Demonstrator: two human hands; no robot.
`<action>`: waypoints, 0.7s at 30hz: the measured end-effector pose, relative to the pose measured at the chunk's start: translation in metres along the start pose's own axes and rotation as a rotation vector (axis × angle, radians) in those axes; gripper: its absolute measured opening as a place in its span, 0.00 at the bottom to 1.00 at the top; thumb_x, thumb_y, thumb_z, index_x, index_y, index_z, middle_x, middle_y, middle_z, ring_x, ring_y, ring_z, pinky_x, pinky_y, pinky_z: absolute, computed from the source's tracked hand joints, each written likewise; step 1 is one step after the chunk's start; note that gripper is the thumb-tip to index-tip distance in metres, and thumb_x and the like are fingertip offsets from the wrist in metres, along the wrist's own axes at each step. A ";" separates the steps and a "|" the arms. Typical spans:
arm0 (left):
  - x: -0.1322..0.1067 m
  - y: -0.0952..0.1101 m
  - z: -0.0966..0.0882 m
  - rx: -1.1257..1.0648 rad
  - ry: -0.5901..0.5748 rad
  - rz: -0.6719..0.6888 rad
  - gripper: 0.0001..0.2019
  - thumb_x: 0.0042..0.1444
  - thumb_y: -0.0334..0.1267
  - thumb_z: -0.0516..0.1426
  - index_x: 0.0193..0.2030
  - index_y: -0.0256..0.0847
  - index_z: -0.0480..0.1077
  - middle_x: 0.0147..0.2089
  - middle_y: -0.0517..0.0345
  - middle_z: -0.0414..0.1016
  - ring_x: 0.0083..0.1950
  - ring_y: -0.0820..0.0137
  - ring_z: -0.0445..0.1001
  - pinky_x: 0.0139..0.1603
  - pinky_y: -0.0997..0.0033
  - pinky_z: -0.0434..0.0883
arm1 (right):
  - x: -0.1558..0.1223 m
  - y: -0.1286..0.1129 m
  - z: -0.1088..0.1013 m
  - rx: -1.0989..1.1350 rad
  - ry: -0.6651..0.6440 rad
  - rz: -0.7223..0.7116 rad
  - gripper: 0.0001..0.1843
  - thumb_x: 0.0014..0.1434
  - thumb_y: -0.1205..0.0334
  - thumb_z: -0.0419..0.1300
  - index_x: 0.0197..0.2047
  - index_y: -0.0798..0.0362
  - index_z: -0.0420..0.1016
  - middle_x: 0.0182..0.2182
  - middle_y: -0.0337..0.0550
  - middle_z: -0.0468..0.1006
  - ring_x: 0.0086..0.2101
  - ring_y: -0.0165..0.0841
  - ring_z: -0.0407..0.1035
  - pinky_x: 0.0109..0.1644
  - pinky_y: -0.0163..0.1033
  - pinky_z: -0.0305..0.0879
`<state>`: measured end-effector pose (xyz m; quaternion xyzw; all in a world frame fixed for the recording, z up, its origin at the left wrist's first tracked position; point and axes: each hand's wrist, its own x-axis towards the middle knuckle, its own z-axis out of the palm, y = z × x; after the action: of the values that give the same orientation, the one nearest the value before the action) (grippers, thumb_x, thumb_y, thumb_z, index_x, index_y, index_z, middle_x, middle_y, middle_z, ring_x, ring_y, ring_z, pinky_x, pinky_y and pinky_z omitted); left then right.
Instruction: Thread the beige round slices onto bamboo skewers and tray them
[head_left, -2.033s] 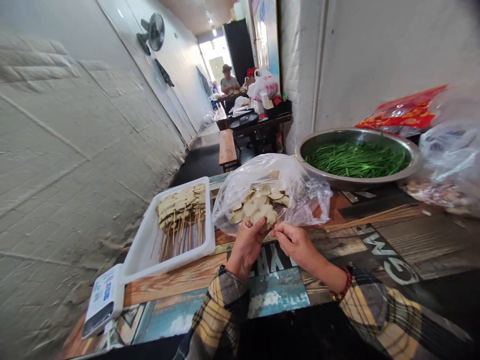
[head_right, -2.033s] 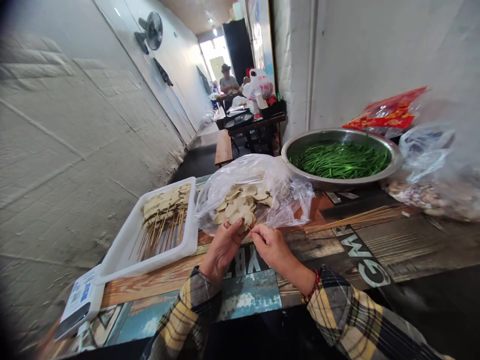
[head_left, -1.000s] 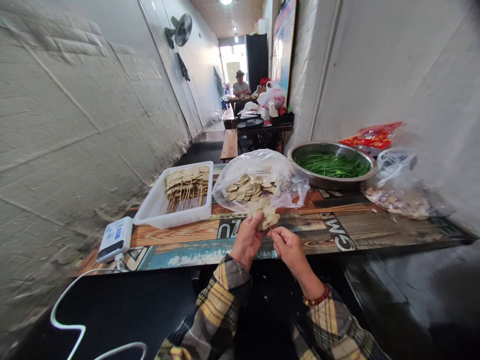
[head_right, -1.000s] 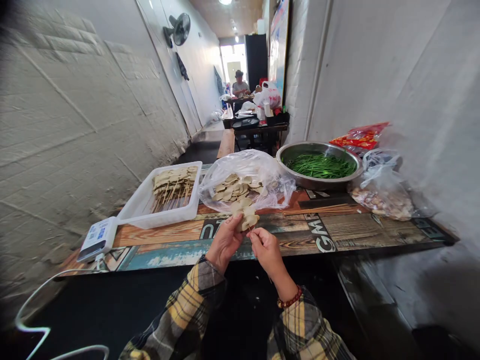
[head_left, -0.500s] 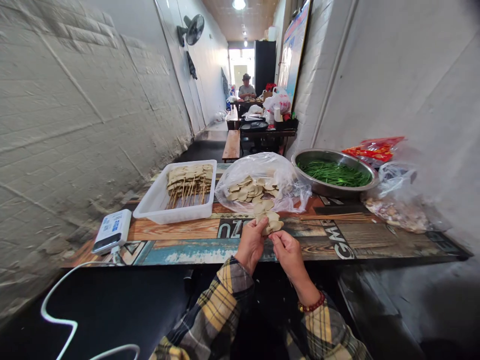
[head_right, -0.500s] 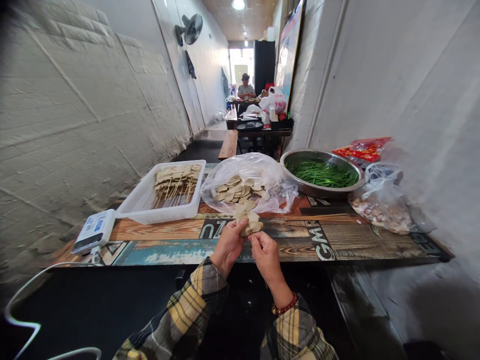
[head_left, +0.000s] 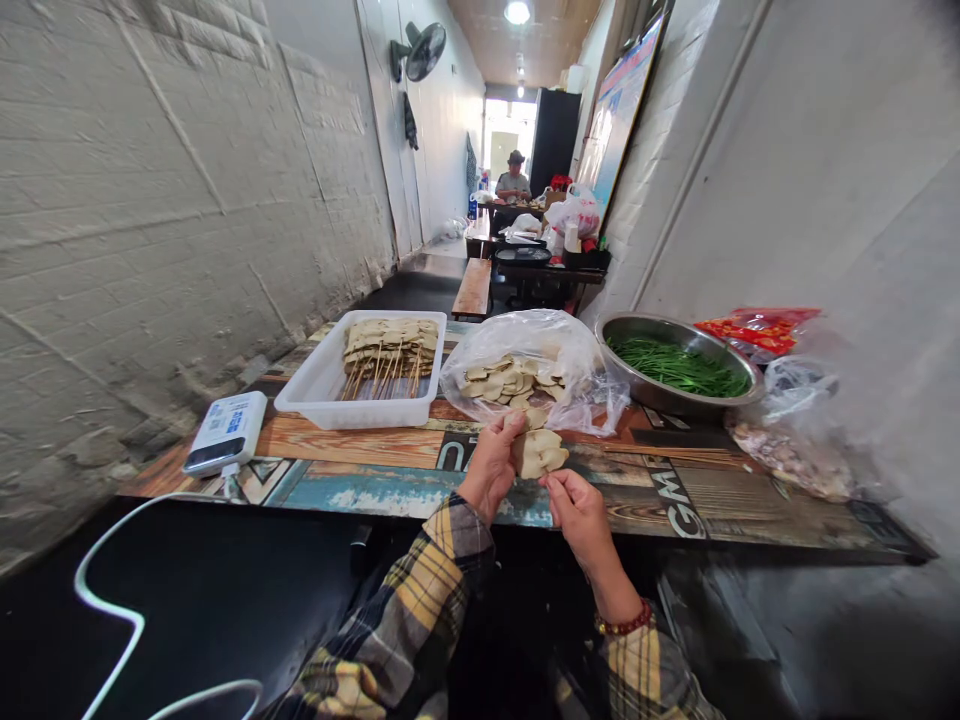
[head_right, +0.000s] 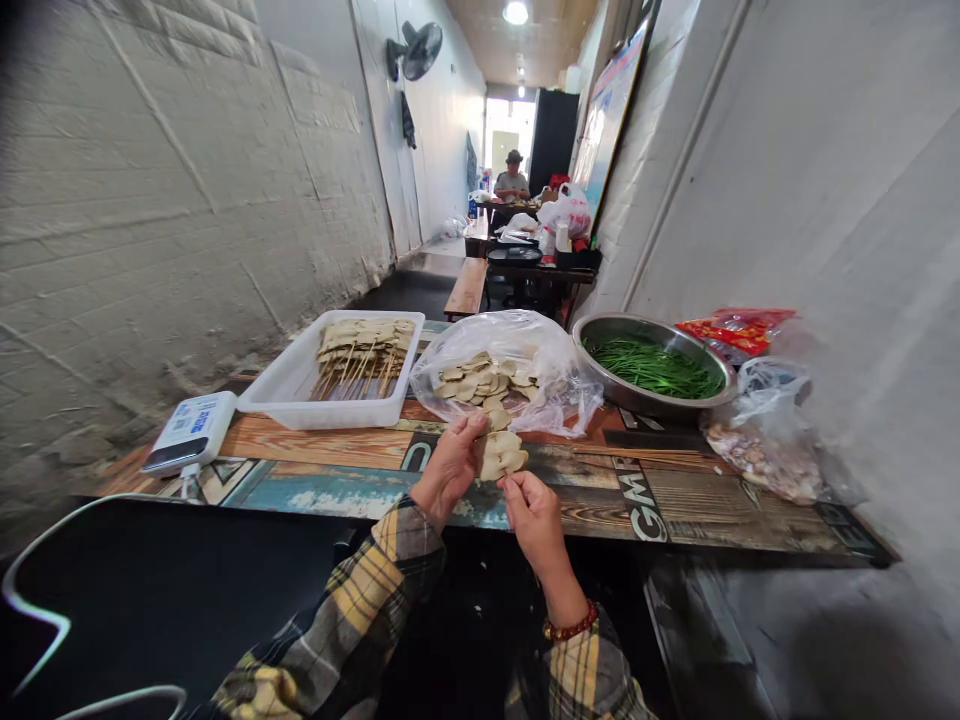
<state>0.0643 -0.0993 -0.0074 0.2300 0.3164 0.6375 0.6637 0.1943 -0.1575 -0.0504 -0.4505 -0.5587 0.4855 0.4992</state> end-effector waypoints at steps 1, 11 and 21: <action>0.002 0.001 -0.001 0.009 -0.001 -0.002 0.20 0.37 0.44 0.71 0.35 0.36 0.73 0.31 0.57 0.77 0.29 0.72 0.74 0.34 0.72 0.71 | 0.000 0.000 0.000 -0.007 -0.001 0.000 0.20 0.61 0.45 0.55 0.34 0.55 0.71 0.12 0.27 0.57 0.15 0.25 0.52 0.20 0.32 0.49; 0.009 -0.002 -0.008 0.102 0.078 0.065 0.16 0.35 0.43 0.70 0.28 0.37 0.75 0.26 0.59 0.75 0.26 0.73 0.70 0.30 0.74 0.67 | 0.000 0.003 0.000 -0.108 0.010 -0.021 0.20 0.61 0.45 0.55 0.34 0.55 0.73 0.13 0.29 0.59 0.15 0.26 0.54 0.21 0.32 0.50; 0.013 0.003 -0.015 0.144 0.055 0.072 0.18 0.38 0.44 0.70 0.35 0.37 0.76 0.31 0.56 0.77 0.29 0.73 0.73 0.30 0.75 0.67 | 0.000 -0.001 0.004 -0.013 0.042 0.009 0.20 0.60 0.45 0.56 0.34 0.55 0.72 0.13 0.28 0.58 0.15 0.25 0.52 0.19 0.32 0.49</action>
<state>0.0515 -0.0876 -0.0174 0.2708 0.3711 0.6425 0.6133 0.1908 -0.1583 -0.0499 -0.4665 -0.5492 0.4744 0.5057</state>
